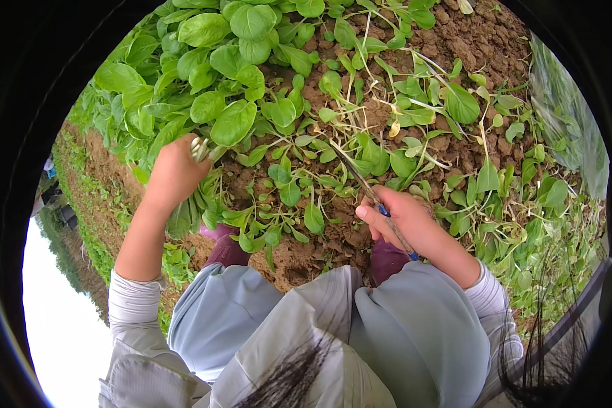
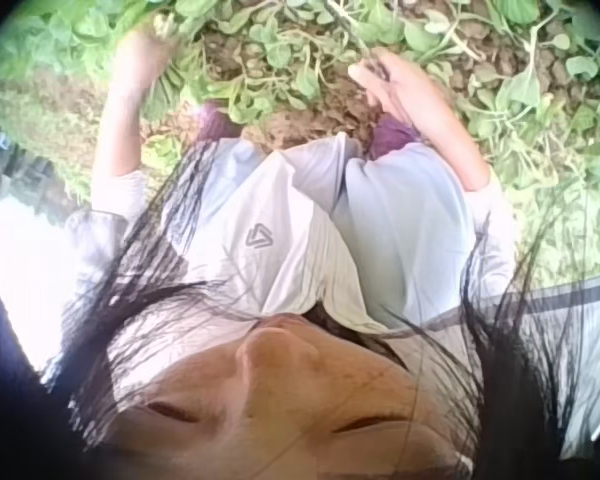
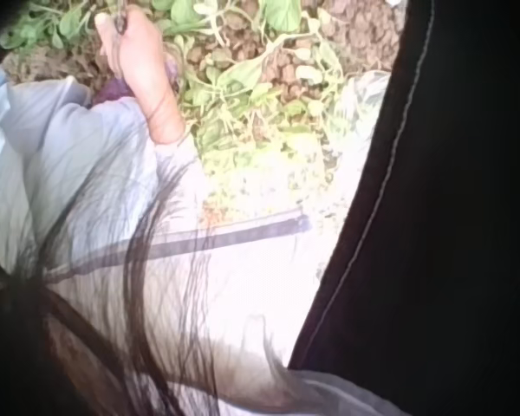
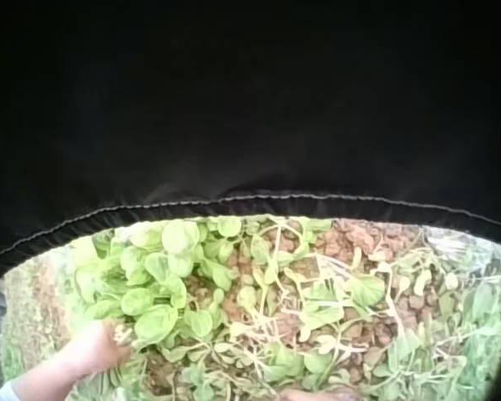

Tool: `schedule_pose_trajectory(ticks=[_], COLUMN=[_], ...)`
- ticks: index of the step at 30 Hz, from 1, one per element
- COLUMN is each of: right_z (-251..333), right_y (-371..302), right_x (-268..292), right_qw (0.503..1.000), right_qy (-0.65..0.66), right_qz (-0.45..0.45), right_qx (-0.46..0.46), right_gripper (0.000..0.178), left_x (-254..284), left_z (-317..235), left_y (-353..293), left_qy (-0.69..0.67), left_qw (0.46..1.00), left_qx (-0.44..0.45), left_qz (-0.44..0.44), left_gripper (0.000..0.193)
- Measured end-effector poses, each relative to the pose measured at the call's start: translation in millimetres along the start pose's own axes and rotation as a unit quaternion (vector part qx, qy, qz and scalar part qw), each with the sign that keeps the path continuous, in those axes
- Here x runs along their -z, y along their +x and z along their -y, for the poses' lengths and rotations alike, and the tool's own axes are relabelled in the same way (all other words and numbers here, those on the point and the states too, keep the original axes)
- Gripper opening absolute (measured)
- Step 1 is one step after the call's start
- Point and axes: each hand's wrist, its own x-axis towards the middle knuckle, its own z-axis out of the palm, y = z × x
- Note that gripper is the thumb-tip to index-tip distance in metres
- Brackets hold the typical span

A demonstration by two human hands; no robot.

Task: The person uses shears to cut leafy green vegetables from the ground in a garden. They gather the cut vegetables into a bunch in their left hand and place them into a plastic bag.

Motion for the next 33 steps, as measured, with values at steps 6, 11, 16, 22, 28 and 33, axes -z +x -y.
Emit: schedule_pose_trajectory(ticks=[6,11,16,22,28,33], right_z=[-11.7,-12.9,-13.3,-1.9,3.6,-12.1], right_y=[6.9,6.6,7.9,3.9,-2.4,-0.8], right_x=[-14.5,-14.2,-11.4,-5.3,-2.0,3.8], right_qw=[0.993,0.993,0.993,0.997,0.999,0.991], right_qy=[-0.035,-0.062,-0.065,-0.053,-0.005,-0.087], right_qz=[0.053,0.043,0.03,0.047,0.029,-0.018], right_qx=[0.103,0.092,0.089,0.021,-0.041,0.096], right_gripper=[0.037,0.039,0.039,0.037,0.035,0.035], left_x=[-2.3,-16.0,-30.7,-35.6,-35.5,-29.8], left_z=[-19.8,-60.2,-76.0,-80.8,-85.1,-89.8], left_y=[-23.1,-38.9,-41.4,-40.2,-36.8,-32.6], left_qy=[-0.517,-0.633,-0.665,-0.639,-0.651,-0.646], left_qw=[0.848,0.756,0.727,0.755,0.746,0.743], left_qx=[0.08,0.083,0.064,0.039,0.038,0.004], left_qz=[0.087,0.14,0.159,0.143,0.136,0.176], left_gripper=[0.018,0.018,0.017,0.017,0.016,0.017])
